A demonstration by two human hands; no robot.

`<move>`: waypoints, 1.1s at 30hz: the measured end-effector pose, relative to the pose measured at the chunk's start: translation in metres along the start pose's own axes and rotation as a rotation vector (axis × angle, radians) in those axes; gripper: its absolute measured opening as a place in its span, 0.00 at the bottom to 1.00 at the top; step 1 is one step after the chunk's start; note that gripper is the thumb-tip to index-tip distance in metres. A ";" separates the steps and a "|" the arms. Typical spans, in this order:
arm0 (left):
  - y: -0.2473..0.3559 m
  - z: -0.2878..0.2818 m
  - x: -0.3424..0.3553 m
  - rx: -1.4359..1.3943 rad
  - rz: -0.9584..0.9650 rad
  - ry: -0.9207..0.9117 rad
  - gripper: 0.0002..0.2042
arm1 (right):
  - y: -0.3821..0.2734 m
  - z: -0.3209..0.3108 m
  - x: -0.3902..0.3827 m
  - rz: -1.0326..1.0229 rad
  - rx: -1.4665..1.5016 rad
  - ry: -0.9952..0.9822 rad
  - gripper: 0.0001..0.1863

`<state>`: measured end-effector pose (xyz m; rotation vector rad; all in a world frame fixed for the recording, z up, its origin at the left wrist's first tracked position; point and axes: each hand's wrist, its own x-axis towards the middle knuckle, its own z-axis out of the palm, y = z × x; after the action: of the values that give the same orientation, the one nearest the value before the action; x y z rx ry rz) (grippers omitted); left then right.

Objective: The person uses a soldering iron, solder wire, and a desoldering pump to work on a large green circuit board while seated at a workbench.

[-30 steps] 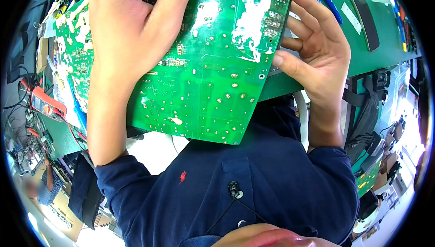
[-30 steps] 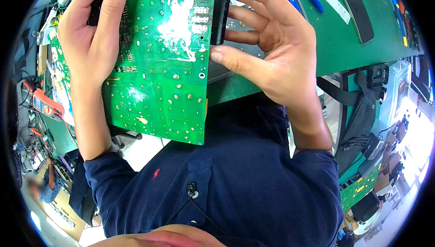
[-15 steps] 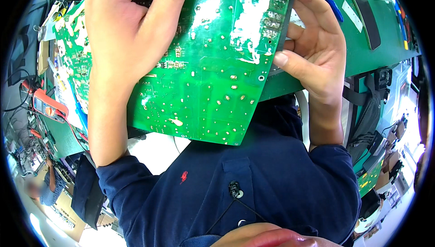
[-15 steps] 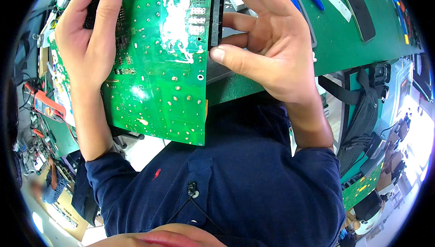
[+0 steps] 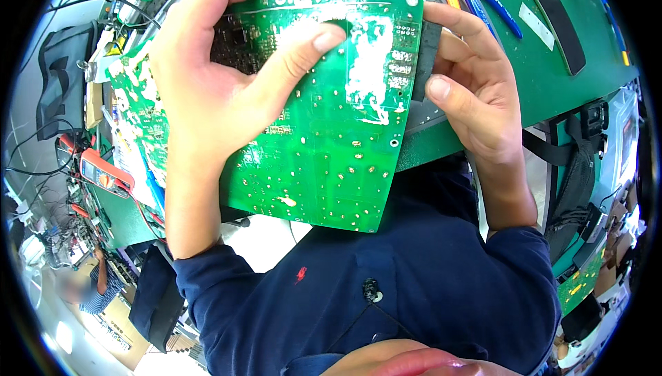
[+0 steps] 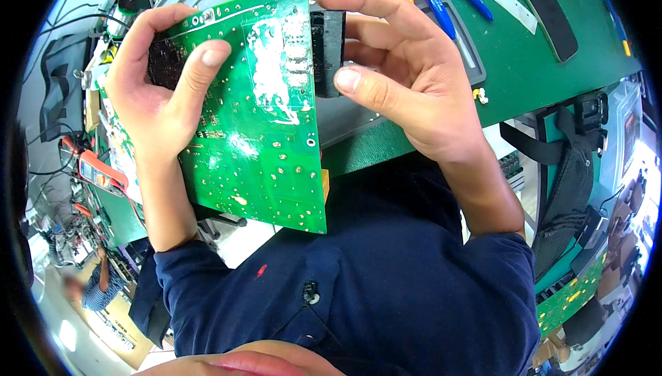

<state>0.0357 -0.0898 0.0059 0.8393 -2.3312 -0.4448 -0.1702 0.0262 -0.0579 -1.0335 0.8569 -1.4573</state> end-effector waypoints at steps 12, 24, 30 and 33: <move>-0.001 0.004 0.002 0.028 -0.005 0.001 0.16 | 0.003 -0.001 0.005 -0.078 0.005 0.051 0.32; 0.000 0.003 0.001 0.043 -0.010 -0.007 0.16 | 0.000 0.002 0.004 -0.057 -0.046 0.049 0.32; 0.001 0.003 0.001 0.071 -0.005 -0.011 0.16 | 0.000 0.001 0.004 -0.047 -0.035 0.077 0.32; 0.000 0.003 0.002 0.065 0.006 -0.013 0.16 | 0.000 0.001 0.004 -0.041 -0.045 0.088 0.32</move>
<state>0.0328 -0.0904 0.0043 0.8624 -2.3709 -0.3753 -0.1693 0.0223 -0.0565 -1.0318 0.9406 -1.5335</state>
